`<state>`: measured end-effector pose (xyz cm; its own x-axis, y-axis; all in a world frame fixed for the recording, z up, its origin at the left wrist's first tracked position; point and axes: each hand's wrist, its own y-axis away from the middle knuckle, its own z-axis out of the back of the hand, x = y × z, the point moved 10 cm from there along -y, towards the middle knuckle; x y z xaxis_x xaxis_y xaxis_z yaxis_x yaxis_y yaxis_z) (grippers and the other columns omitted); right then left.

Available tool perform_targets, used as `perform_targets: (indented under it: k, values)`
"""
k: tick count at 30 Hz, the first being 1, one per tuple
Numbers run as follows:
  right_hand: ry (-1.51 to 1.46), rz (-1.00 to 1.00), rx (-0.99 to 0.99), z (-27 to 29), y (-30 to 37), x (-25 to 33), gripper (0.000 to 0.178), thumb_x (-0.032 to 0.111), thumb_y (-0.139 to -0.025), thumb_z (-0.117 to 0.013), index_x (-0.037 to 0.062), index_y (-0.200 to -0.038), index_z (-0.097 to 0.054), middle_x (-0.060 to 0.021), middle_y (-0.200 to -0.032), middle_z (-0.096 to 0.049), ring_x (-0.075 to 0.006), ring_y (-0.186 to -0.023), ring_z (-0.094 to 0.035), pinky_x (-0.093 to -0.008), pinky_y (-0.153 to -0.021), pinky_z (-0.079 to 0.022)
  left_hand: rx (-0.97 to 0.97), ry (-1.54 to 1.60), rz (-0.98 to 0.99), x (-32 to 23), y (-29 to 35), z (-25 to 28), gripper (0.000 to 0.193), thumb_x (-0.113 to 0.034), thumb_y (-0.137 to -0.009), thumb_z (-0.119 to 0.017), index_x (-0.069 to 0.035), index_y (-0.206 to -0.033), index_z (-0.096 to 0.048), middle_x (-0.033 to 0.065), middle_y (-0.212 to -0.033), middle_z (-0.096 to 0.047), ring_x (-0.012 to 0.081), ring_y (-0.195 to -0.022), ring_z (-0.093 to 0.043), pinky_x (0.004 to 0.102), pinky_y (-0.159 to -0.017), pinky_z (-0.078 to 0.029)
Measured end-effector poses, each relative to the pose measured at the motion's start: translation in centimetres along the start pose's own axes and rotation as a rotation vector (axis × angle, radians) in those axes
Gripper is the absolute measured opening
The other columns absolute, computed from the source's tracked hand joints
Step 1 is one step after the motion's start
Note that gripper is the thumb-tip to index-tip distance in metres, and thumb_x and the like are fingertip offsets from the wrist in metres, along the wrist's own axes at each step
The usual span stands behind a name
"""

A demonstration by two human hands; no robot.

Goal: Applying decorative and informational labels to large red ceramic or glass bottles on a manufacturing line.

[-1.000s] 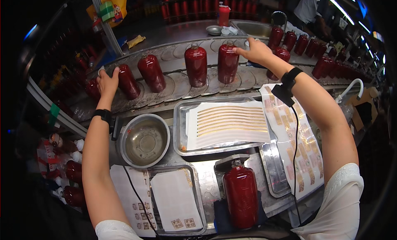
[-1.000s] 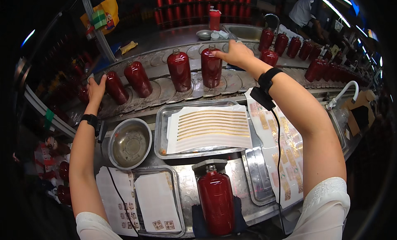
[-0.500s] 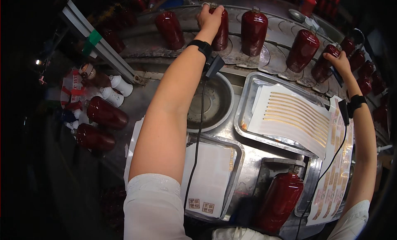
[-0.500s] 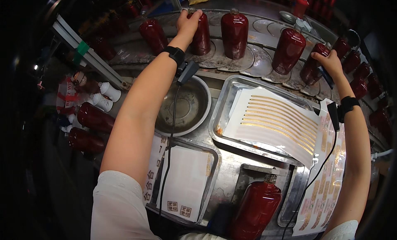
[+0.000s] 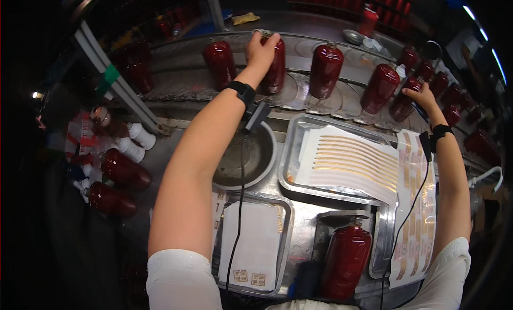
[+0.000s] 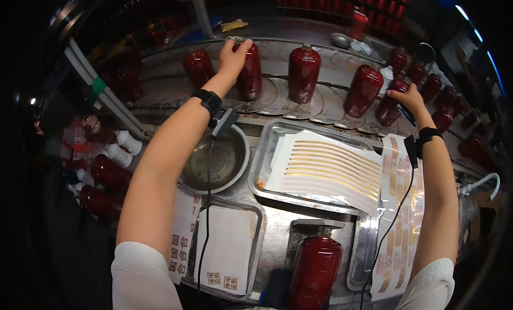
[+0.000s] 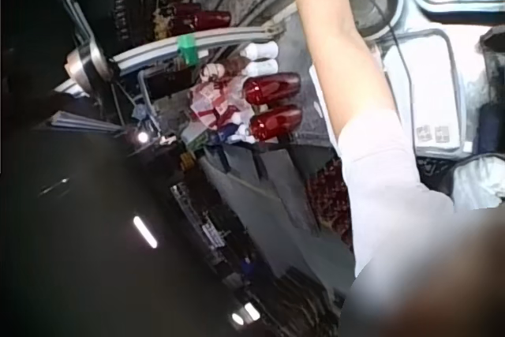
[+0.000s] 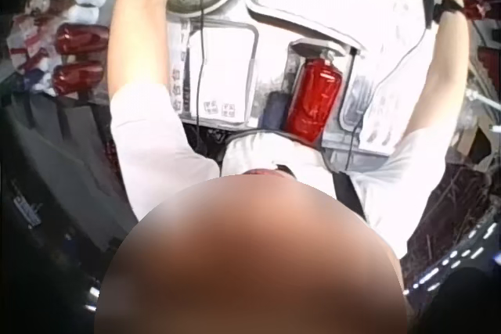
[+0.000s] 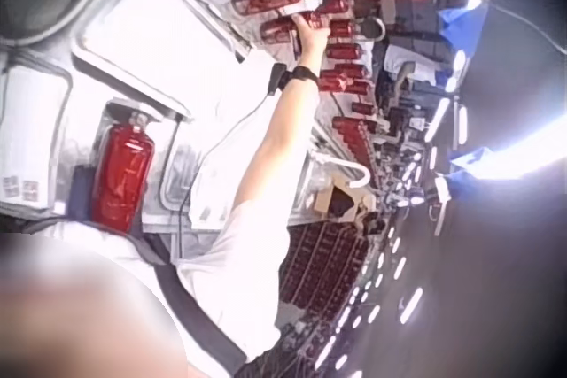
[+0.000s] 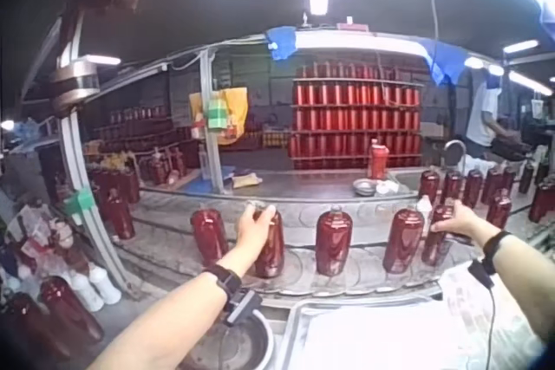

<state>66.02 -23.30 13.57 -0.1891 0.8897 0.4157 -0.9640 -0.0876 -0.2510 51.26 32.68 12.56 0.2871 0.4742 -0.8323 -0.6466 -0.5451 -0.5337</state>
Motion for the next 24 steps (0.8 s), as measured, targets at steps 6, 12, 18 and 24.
perform_targets:
  k: [6,12,18,24]
  values:
    - [0.181,0.185,-0.515,5.6,5.3,5.8,0.069,0.047,-0.082,-0.07,0.0053,-0.133,-0.052,-0.0198,-0.125,-0.059,-0.0374,-0.111,-0.062,-0.0438,-0.091,-0.05,0.077,-0.288,0.144,1.2,0.5,-1.2,0.056,-0.051,-0.086,-0.067,-0.004,-0.116,-0.062,0.0224,-0.12,-0.065,0.0363,-0.115,-0.061,0.0424,-0.096,-0.046]
    - [-0.008,0.388,-0.271,1.4,7.3,17.3,0.078,0.06,-0.078,-0.069,0.0015,-0.128,-0.055,-0.0211,-0.111,-0.064,-0.0359,-0.105,-0.063,-0.0427,-0.089,-0.05,-0.223,-0.546,-0.383,-7.0,0.4,3.6,0.058,-0.043,-0.085,-0.07,0.002,-0.118,-0.057,0.0267,-0.13,-0.05,0.044,-0.121,-0.048,0.0509,-0.102,-0.04]
    - [0.006,0.204,-0.009,-4.7,3.3,20.5,0.107,0.076,-0.067,-0.071,-0.0087,-0.13,-0.052,-0.0322,-0.12,-0.06,-0.0403,-0.113,-0.062,-0.0433,-0.095,-0.048,-0.036,-0.063,0.186,5.6,-3.2,6.2,0.066,-0.045,-0.073,-0.084,-0.001,-0.117,-0.06,0.0155,-0.106,-0.067,0.025,-0.092,-0.066,0.035,-0.083,-0.053]
    - [0.035,0.053,-0.005,-7.7,2.4,17.2,0.093,0.062,-0.066,-0.079,-0.0071,-0.121,-0.048,-0.0278,-0.113,-0.066,-0.0385,-0.109,-0.065,-0.042,-0.093,-0.049,-0.208,-0.073,0.048,1.9,0.5,1.9,0.039,-0.039,-0.071,-0.076,-0.004,-0.087,-0.067,0.0186,-0.089,-0.071,0.0383,-0.087,-0.067,0.0455,-0.082,-0.051]
